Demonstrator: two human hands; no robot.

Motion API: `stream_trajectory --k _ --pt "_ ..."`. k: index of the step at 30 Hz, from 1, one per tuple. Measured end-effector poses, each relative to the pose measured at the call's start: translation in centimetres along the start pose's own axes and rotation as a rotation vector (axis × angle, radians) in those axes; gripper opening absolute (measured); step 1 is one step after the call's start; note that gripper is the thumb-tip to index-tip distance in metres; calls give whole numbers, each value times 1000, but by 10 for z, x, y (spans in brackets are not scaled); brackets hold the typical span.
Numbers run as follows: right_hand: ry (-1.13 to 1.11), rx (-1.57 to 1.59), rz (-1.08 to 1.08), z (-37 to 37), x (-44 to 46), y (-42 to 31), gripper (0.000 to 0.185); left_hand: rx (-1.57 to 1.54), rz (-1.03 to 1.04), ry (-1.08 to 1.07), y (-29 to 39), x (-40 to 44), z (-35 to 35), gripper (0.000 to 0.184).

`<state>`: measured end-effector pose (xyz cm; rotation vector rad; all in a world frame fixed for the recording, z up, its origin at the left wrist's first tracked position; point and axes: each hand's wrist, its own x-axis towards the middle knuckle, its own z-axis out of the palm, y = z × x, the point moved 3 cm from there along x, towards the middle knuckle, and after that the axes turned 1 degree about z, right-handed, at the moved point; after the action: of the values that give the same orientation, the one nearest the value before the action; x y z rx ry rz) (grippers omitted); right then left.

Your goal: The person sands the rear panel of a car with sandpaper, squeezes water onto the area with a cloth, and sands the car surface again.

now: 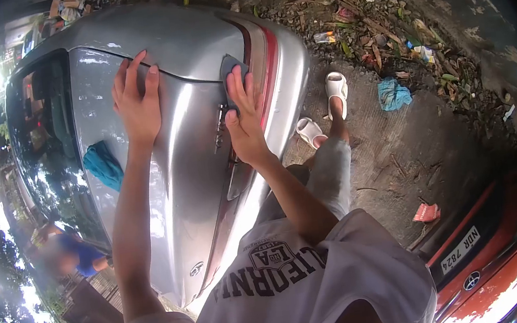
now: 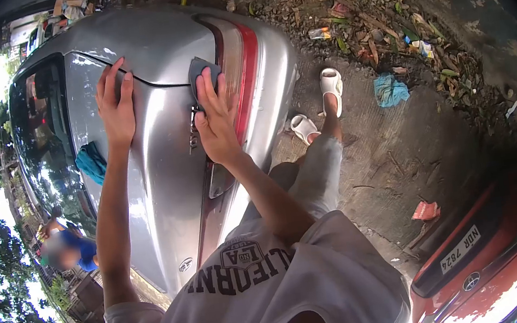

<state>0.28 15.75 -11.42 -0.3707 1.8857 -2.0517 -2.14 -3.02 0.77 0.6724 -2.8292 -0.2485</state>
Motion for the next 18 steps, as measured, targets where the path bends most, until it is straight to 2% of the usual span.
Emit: stream_trajectory --k 2,6,7,8,10,12,13,15,17,18 --pt "30 -42 8 -20 51 6 61 58 -34 7 0 -1 2 41" --pt "76 -135 35 -20 65 4 61 39 -23 7 3 3 -1 43" --pt "82 -173 38 -8 34 -2 62 53 -36 10 2 2 1 43" --pt "117 -51 -8 10 1 1 62 73 -59 -3 0 -2 1 43" --pt "80 -226 27 9 0 -2 62 66 -54 -12 0 -1 0 43" --pt "99 -196 51 -21 55 7 58 20 -44 -23 0 -1 -1 43" --pt "48 -106 90 -46 99 23 55 22 -54 -28 -1 -5 0 43" --pt "109 100 101 -95 136 9 51 9 -19 -25 -2 -1 -2 43" --pt "217 216 73 -110 126 -12 48 -7 -8 -18 -6 3 -2 43" --pt "260 203 -22 -110 110 -15 47 -35 -6 -28 -7 -1 0 43"
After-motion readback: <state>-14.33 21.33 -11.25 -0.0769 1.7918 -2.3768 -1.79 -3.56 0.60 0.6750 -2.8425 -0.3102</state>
